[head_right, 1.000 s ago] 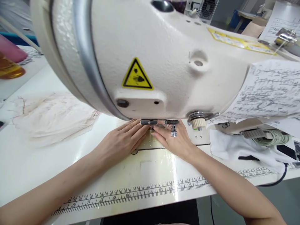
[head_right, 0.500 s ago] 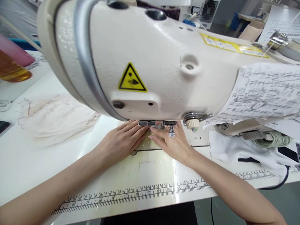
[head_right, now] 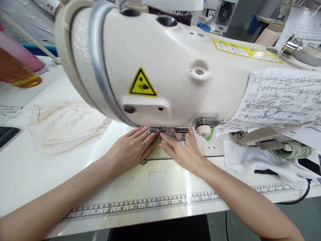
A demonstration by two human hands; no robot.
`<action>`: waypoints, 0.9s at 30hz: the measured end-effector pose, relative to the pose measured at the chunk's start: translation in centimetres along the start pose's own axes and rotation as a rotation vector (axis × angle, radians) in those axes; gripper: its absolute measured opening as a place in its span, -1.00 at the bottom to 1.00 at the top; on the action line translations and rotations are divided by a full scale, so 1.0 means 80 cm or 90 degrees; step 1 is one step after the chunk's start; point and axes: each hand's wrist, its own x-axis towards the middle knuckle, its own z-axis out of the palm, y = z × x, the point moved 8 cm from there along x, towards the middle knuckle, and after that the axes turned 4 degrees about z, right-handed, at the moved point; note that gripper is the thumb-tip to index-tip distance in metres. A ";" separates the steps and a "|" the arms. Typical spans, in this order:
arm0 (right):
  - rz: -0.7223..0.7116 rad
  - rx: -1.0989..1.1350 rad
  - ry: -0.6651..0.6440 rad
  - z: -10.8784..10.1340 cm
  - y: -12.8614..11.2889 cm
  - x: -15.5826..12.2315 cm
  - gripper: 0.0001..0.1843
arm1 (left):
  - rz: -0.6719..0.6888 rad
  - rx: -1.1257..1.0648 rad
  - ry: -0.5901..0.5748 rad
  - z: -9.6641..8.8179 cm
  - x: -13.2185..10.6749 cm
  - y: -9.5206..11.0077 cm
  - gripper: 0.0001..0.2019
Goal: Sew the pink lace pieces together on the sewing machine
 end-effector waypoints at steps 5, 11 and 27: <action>-0.005 0.014 0.034 -0.004 0.004 -0.002 -0.68 | 0.004 0.023 0.010 -0.004 0.001 0.001 -0.60; -0.012 0.079 0.052 0.000 0.012 -0.003 -0.76 | -0.010 0.017 -0.001 -0.004 -0.001 0.000 -0.62; -0.209 -0.163 0.203 -0.012 -0.017 -0.025 -0.76 | -0.580 -0.025 -0.099 -0.071 -0.110 -0.180 -0.87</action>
